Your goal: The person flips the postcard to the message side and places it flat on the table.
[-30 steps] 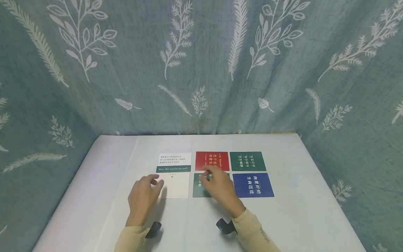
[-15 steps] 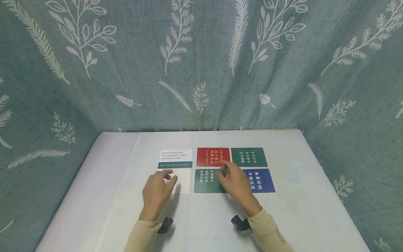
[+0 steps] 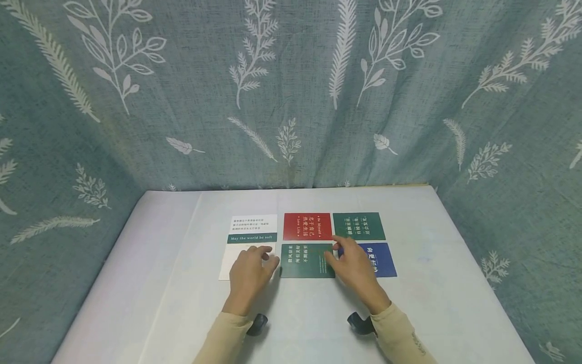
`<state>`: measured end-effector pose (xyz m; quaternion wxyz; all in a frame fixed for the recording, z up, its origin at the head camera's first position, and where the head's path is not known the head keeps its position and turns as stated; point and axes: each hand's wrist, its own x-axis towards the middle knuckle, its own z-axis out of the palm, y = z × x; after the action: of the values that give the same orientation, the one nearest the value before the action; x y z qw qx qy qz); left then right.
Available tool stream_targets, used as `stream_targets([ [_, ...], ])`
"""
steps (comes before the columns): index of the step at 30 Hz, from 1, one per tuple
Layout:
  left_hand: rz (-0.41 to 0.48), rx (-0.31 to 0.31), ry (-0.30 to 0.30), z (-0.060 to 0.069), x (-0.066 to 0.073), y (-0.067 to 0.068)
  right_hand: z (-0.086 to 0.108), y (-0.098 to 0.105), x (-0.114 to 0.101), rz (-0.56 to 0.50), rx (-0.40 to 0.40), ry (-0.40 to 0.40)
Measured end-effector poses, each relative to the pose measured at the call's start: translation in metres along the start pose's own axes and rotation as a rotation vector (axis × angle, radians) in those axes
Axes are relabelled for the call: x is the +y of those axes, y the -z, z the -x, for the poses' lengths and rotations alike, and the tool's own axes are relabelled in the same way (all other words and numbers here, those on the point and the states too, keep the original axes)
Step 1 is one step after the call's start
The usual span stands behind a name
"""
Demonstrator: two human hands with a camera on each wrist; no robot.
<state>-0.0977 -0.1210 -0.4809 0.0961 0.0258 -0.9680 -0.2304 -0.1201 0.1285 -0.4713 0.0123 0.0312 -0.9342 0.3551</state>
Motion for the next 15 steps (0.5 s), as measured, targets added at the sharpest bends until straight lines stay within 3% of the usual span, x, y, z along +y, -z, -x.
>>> stream_targets([
  [6, -0.037, -0.018, -0.043, -0.002, 0.008, -0.009, 0.002, 0.0, 0.007, 0.071, -0.028, 0.006],
  [15, -0.085, -0.099, -0.023, -0.003, 0.013, -0.018, 0.003, 0.0, 0.012, 0.111, -0.101, -0.03],
])
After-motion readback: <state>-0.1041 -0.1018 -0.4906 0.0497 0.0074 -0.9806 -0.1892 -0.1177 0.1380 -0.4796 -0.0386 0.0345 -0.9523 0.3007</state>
